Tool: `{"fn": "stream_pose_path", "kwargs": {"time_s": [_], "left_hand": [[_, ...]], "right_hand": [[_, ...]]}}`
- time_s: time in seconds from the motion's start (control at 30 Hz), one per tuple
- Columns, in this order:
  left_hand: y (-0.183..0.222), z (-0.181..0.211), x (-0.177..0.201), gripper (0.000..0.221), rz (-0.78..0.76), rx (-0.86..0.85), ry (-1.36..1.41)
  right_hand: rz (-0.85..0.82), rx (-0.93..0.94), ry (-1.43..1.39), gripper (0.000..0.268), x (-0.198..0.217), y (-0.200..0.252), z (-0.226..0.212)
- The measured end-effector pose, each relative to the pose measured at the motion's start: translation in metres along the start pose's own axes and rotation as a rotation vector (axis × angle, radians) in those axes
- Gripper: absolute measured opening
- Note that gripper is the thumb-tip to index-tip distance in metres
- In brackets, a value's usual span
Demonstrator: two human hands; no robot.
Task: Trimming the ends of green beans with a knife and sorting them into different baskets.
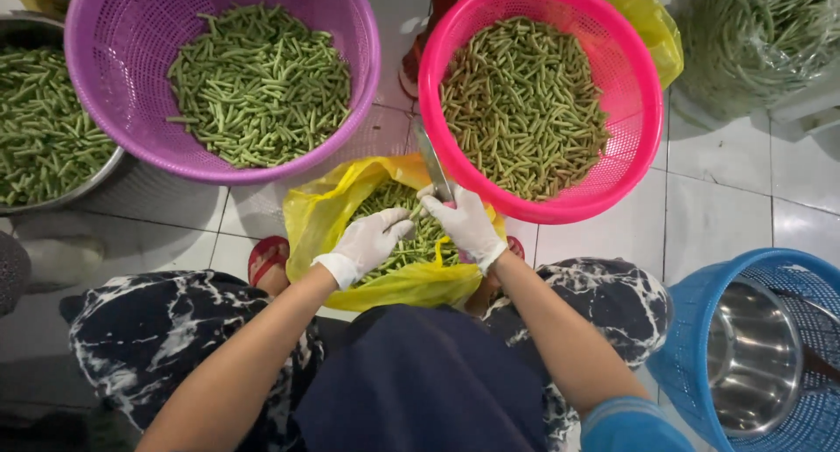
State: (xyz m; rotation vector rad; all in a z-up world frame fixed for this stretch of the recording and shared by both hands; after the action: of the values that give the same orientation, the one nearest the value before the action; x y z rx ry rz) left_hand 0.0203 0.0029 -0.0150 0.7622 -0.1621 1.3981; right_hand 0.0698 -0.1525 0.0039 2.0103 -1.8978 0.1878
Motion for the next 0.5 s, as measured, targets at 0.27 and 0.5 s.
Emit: {"fn": "stream_pose_path", "kwargs": {"time_s": [0.27,0.5], "left_hand": [[-0.013,-0.001,0.009,0.032,0.166,0.15,0.024],[-0.01,-0.002,0.0,0.023,0.254,0.159,0.128]], "right_hand": [[-0.126,0.258,0.364,0.049,0.017,0.025,-0.041],[-0.119,0.199,0.37,0.047,0.002,0.032,-0.03]]}}
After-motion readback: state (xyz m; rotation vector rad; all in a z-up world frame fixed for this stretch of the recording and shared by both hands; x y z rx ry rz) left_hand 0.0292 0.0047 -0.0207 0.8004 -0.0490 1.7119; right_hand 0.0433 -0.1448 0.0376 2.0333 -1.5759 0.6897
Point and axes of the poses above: each hand's wrist, its own y-axis away from the middle knuckle, its own x-axis out of the back of the hand, z = x × y, the point moved 2 cm from there along -y, towards the middle knuckle, and after that the axes turned 11 degrees about z, right-handed, at the moved point
